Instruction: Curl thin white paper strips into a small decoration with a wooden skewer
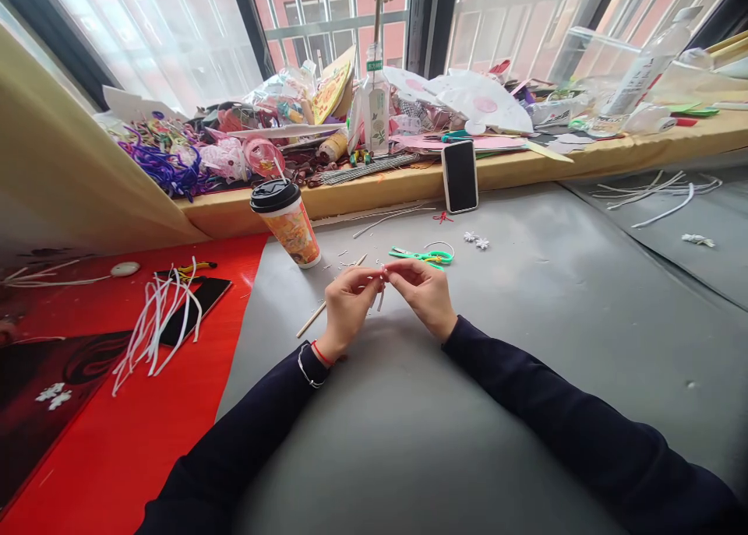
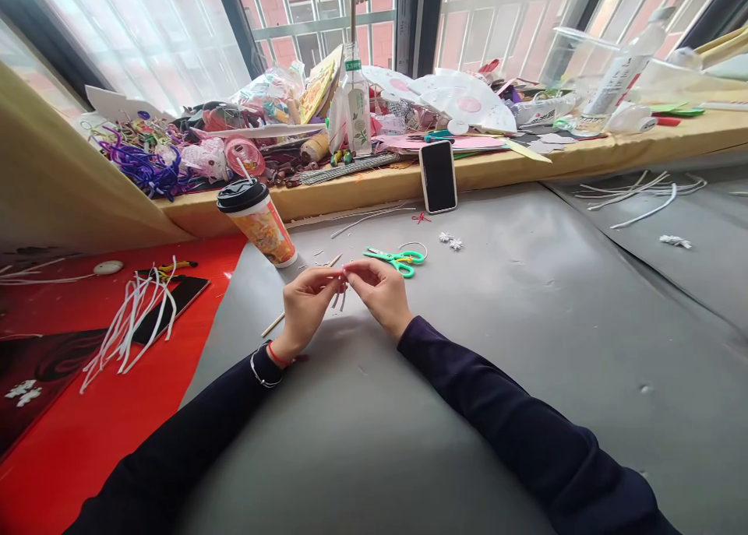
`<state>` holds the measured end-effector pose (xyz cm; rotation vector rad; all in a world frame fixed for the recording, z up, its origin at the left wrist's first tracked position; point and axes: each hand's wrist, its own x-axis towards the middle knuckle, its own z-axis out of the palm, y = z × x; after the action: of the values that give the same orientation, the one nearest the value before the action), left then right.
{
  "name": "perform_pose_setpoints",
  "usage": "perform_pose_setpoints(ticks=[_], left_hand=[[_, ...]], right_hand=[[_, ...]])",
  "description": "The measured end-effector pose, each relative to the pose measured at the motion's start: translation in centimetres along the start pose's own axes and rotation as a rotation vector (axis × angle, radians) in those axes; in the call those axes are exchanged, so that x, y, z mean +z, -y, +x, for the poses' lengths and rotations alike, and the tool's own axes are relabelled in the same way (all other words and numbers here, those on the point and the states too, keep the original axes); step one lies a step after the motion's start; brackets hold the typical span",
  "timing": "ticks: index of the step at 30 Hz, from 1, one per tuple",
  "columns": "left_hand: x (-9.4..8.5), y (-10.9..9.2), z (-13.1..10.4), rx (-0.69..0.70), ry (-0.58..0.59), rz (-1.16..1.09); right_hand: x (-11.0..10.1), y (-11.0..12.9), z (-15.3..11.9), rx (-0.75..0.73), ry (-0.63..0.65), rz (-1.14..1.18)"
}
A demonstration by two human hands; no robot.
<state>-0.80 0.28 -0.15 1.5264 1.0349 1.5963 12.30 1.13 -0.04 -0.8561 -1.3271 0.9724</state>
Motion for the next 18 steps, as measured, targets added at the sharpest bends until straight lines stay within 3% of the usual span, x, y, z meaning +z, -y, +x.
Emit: perform_pose_setpoints(ticks=[7,13,18], left_hand=[[-0.4,-0.2,0.0,0.067,0.070,0.231],[-0.8,0.4,0.3,0.043,0.032,0.369],[-1.2,1.0,0.5,0.028,0.142,0.408]], right_hand=[[-0.2,-0.6,0.1,0.034,0.017,-0.077],[-0.1,-1.0,0.2,0.012,0.109,-0.157],[-0.4,-1.5,0.3,0.085,0.103,-0.203]])
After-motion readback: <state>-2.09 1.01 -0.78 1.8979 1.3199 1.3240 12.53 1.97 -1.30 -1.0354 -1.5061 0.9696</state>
